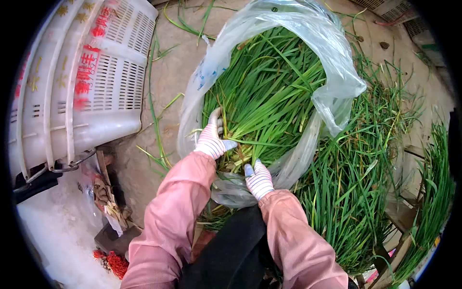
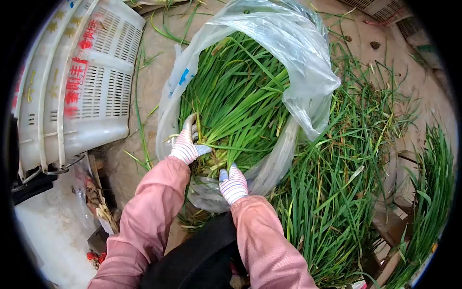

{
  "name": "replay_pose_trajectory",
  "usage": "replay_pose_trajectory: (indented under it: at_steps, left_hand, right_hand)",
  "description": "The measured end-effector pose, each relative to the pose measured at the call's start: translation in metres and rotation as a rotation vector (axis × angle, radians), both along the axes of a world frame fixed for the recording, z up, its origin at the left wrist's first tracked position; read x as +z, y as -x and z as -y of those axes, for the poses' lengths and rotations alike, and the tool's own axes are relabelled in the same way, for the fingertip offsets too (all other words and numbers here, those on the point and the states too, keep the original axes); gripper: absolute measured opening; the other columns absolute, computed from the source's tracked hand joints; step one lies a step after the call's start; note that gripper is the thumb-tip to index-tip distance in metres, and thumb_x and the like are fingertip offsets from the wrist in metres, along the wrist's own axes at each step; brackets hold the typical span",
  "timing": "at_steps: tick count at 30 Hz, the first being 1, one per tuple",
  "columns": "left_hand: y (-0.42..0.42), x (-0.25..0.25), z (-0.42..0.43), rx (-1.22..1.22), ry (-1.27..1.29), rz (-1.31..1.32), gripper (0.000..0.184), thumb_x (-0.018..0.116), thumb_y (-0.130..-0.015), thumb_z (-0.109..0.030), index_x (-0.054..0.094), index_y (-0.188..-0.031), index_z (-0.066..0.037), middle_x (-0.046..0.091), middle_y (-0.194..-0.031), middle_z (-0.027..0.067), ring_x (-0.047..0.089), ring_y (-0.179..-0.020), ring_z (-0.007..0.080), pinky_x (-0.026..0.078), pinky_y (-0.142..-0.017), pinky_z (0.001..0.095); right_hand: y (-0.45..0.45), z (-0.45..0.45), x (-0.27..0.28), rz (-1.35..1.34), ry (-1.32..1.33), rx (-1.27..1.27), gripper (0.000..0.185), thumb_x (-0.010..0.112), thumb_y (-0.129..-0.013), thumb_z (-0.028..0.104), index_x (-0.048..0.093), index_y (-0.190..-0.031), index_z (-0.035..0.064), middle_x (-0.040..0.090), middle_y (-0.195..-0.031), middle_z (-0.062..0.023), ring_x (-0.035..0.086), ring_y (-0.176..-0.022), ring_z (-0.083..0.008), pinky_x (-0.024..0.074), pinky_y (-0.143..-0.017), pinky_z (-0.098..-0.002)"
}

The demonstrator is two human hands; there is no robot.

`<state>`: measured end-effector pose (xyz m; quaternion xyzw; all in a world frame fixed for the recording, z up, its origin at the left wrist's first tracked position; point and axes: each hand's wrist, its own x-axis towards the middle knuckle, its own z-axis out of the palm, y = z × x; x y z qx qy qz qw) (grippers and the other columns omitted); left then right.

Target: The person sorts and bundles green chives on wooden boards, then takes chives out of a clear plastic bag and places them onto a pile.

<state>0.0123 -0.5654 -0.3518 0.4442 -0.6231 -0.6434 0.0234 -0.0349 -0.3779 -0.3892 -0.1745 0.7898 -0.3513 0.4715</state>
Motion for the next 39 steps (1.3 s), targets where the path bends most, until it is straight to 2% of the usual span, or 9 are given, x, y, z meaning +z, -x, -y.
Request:
replay_pose_trajectory:
  at_steps: [8, 12, 19, 22, 25, 30, 33, 35, 39]
  left_hand:
    - [-0.04, -0.002, -0.082, -0.144, 0.58, 0.339, 0.066, 0.07, -0.067, -0.018, 0.041, -0.124, -0.002, 0.051, -0.115, 0.0254, 0.052, -0.105, 0.0366, 0.042, -0.091, 0.0398]
    - [-0.019, 0.035, -0.096, 0.046, 0.061, 0.241, 0.061, 0.067, -0.067, -0.016, 0.042, -0.12, 0.0, 0.056, -0.104, 0.023, 0.057, -0.094, 0.0364, 0.047, -0.084, 0.0393]
    - [-0.02, 0.049, -0.107, -0.237, 0.191, 0.059, 0.066, 0.069, -0.07, -0.014, 0.039, -0.127, -0.002, 0.052, -0.117, 0.0177, 0.051, -0.108, 0.0271, 0.043, -0.092, 0.0367]
    - [-0.025, 0.053, -0.091, -0.041, -0.051, 0.01, 0.035, 0.064, -0.078, -0.007, 0.055, -0.112, -0.002, 0.061, -0.102, 0.0096, 0.057, -0.094, 0.0157, 0.047, -0.083, 0.0301]
    - [-0.047, 0.022, -0.062, 0.238, 0.495, 0.006, 0.027, 0.064, -0.075, -0.003, 0.06, -0.102, -0.005, 0.062, -0.08, 0.0054, 0.059, -0.071, 0.0134, 0.05, -0.068, 0.0264]
    - [-0.078, 0.021, -0.023, 0.23, 1.159, 0.232, 0.068, 0.072, -0.065, -0.008, 0.042, -0.126, -0.008, 0.053, -0.109, 0.0125, 0.054, -0.093, 0.0237, 0.048, -0.078, 0.0332]
    - [-0.075, 0.004, -0.015, 0.275, 1.037, 0.369, 0.079, 0.073, -0.061, -0.001, 0.036, -0.131, -0.004, 0.053, -0.11, 0.0114, 0.051, -0.102, 0.0209, 0.04, -0.093, 0.035]
    - [-0.086, -0.025, -0.001, 0.461, -0.129, -0.086, 0.087, 0.079, -0.062, -0.016, 0.033, -0.135, -0.007, 0.051, -0.118, 0.0116, 0.049, -0.11, 0.0272, 0.04, -0.094, 0.0382]
    - [-0.081, -0.013, 0.003, 0.513, -0.409, -0.244, 0.081, 0.073, -0.065, -0.01, 0.034, -0.136, -0.009, 0.053, -0.116, 0.0088, 0.05, -0.109, 0.024, 0.043, -0.091, 0.0349]
  right_hand:
    - [0.01, 0.014, -0.003, 0.821, 0.491, -0.659, 0.074, 0.078, -0.071, 0.017, 0.035, -0.13, 0.0036, 0.053, -0.117, -0.0076, 0.051, -0.103, -0.0185, 0.0421, -0.089, -0.0307]
    - [0.014, 0.016, 0.001, 0.802, 0.486, -0.642, 0.071, 0.079, -0.069, 0.023, 0.039, -0.126, 0.0092, 0.058, -0.102, -0.0039, 0.056, -0.093, -0.0184, 0.048, -0.08, -0.0316]
    - [0.038, -0.006, 0.002, 1.039, 0.492, -0.701, 0.058, 0.075, -0.071, 0.014, 0.046, -0.121, 0.0076, 0.059, -0.102, -0.0067, 0.058, -0.093, -0.021, 0.0497, -0.08, -0.0347]
    - [0.04, -0.017, -0.008, 1.207, 0.422, -0.658, 0.058, 0.075, -0.07, 0.013, 0.046, -0.12, 0.0067, 0.059, -0.1, -0.0063, 0.058, -0.091, -0.0203, 0.0484, -0.081, -0.0338]
    - [0.036, -0.026, -0.02, 1.072, 0.559, -0.671, 0.053, 0.073, -0.071, 0.017, 0.051, -0.117, 0.0022, 0.062, -0.102, -0.0111, 0.061, -0.094, -0.0258, 0.0512, -0.081, -0.0444]
    - [0.04, -0.017, -0.005, 1.1, 0.4, -0.531, 0.062, 0.076, -0.067, 0.018, 0.047, -0.12, 0.0059, 0.059, -0.099, -0.0035, 0.056, -0.089, -0.0154, 0.0458, -0.08, -0.0321]
    - [0.024, 0.01, 0.017, 1.03, 0.472, -0.593, 0.069, 0.077, -0.066, 0.014, 0.044, -0.126, 0.0054, 0.057, -0.109, -0.0046, 0.054, -0.099, -0.0175, 0.0429, -0.086, -0.0325]
    - [0.02, 0.024, 0.012, 0.862, 0.412, -0.522, 0.068, 0.079, -0.067, 0.016, 0.046, -0.124, 0.0051, 0.058, -0.111, -0.0051, 0.054, -0.1, -0.0179, 0.0429, -0.088, -0.0317]
    - [0.016, 0.035, 0.001, 0.626, 0.395, -0.416, 0.062, 0.077, -0.07, 0.017, 0.047, -0.123, 0.0051, 0.059, -0.109, -0.0042, 0.055, -0.098, -0.0184, 0.0435, -0.087, -0.0317]
